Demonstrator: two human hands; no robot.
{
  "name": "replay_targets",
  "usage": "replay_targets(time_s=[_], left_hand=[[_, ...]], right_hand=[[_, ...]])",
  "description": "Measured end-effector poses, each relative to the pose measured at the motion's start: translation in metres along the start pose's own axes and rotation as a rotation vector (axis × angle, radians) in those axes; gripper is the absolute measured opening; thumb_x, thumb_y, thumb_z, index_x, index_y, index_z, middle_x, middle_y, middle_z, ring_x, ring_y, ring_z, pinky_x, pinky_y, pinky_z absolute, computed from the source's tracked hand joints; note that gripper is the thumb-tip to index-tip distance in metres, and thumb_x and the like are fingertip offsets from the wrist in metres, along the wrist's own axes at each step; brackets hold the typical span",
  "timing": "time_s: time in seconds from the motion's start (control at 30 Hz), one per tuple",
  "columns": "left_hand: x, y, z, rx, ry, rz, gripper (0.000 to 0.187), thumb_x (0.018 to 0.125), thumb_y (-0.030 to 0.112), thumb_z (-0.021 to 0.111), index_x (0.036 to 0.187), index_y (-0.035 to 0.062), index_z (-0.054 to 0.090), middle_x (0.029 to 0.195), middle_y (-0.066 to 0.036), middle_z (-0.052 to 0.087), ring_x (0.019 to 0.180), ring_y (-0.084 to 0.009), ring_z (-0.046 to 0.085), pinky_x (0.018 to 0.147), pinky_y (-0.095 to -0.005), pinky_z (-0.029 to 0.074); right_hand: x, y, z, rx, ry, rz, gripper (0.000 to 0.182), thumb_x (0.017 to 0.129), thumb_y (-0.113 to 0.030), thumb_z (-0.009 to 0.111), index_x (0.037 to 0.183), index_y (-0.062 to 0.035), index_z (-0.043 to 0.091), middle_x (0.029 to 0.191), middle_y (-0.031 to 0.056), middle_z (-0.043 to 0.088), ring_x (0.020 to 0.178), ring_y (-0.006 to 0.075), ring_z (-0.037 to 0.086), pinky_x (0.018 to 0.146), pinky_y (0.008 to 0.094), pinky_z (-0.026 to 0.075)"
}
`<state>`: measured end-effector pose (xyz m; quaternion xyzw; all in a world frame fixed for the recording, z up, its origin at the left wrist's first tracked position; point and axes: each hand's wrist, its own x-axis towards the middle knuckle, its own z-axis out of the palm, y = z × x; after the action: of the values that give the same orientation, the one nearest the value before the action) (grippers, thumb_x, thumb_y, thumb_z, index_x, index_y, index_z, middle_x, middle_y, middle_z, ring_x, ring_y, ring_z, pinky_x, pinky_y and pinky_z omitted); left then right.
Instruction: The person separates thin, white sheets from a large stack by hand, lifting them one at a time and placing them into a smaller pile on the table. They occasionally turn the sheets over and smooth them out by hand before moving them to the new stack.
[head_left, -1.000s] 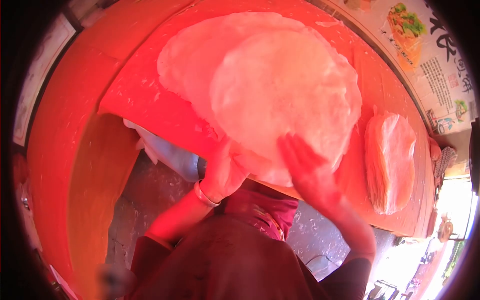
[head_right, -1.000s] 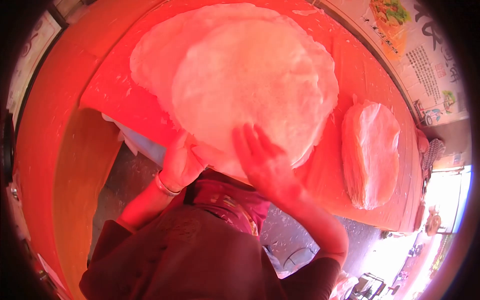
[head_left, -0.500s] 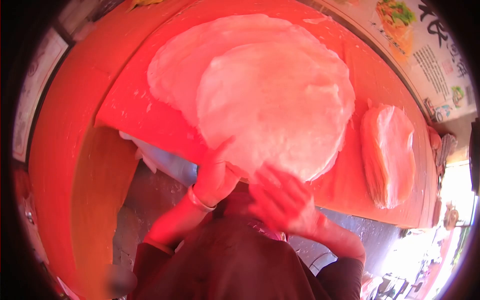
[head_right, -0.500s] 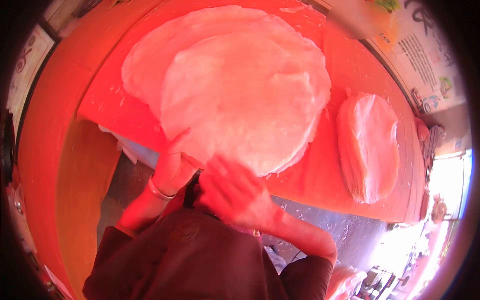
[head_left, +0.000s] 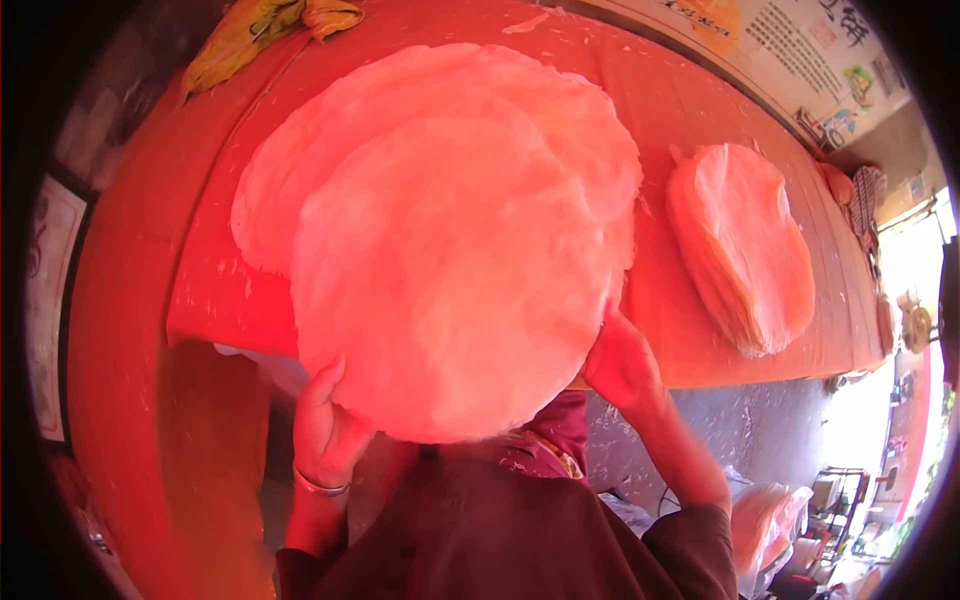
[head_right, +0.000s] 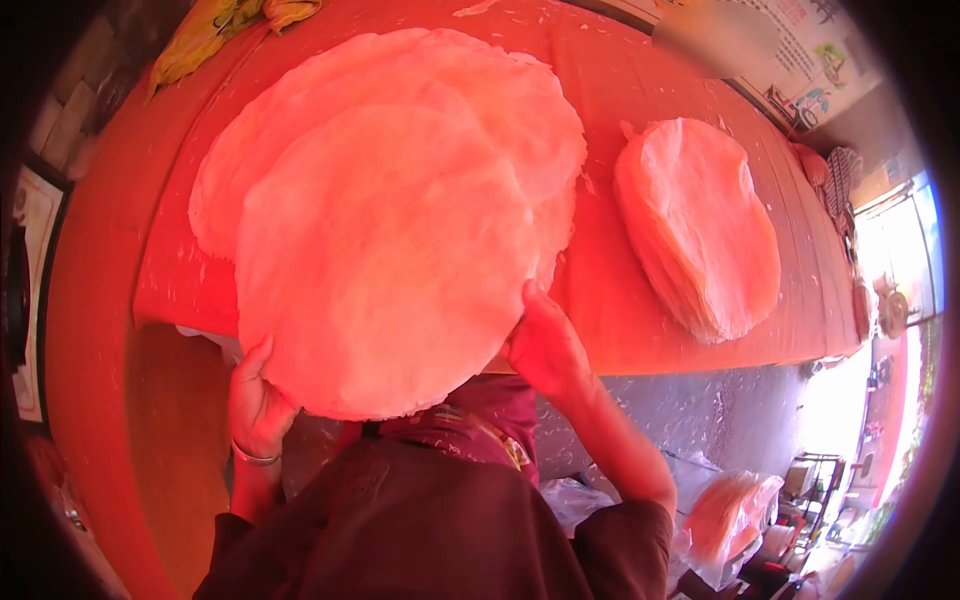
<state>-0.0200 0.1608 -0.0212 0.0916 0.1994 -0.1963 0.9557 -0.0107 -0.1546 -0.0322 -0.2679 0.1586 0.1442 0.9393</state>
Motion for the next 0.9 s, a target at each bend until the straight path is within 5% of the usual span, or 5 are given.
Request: replay_targets(time_s=[0.2,0.53,0.63,0.73,0.9], left_hand=[[0.011,0.012,-0.011,0.109,-0.114,0.121,0.040,0.095,0.021,0.039,0.129,-0.0012,0.039,0.132,-0.016,0.044,0.122,-0.0260,0.042,0.103,-0.0434,0.033],[0.076,0.015,0.079,0.417,-0.368,-0.008,0.034,0.094,0.017,0.041,0.121,-0.0024,0.045,0.116,-0.012,0.056,0.110,-0.0213,0.052,0.097,-0.0367,0.040],[0.127,-0.028,0.149,0.594,-0.449,0.037,0.024,0.091,0.010,0.046,0.111,-0.0005,0.050,0.103,-0.008,0.059,0.095,-0.0170,0.058,0.082,-0.0301,0.049],[0.192,-0.071,0.220,0.635,-0.551,-0.282,0.012,0.087,0.005,0.052,0.098,0.0022,0.055,0.090,-0.005,0.062,0.080,-0.0139,0.061,0.067,-0.0261,0.053],[0.273,-0.182,0.259,0.752,-0.693,-0.307,0.011,0.083,0.003,0.054,0.094,0.0037,0.056,0.087,-0.007,0.062,0.078,-0.0156,0.061,0.065,-0.0267,0.052]], right_hand=[[0.014,-0.024,0.032,-0.343,-0.021,-0.171,0.039,0.084,0.002,0.052,0.121,-0.0024,0.045,0.108,0.0082,0.058,0.100,0.0177,0.057,0.088,0.0329,0.048],[-0.024,-0.169,0.081,-0.686,-0.137,-0.566,0.036,0.077,-0.003,0.062,0.112,-0.0002,0.053,0.099,0.0059,0.061,0.089,0.0158,0.059,0.079,0.0290,0.049],[-0.048,-0.245,0.070,-0.680,-0.246,-0.656,0.030,0.078,-0.002,0.062,0.107,0.0010,0.053,0.094,0.0092,0.063,0.084,0.0175,0.063,0.074,0.0285,0.053],[-0.091,-0.316,0.047,-0.784,-0.006,-0.878,0.040,0.080,0.000,0.057,0.119,-0.0019,0.049,0.102,0.0093,0.061,0.090,0.0174,0.061,0.079,0.0286,0.052],[-0.147,-0.346,-0.022,-0.741,0.164,-1.106,0.042,0.080,-0.002,0.058,0.120,-0.0046,0.046,0.105,0.0091,0.060,0.095,0.0175,0.060,0.080,0.0304,0.051]])
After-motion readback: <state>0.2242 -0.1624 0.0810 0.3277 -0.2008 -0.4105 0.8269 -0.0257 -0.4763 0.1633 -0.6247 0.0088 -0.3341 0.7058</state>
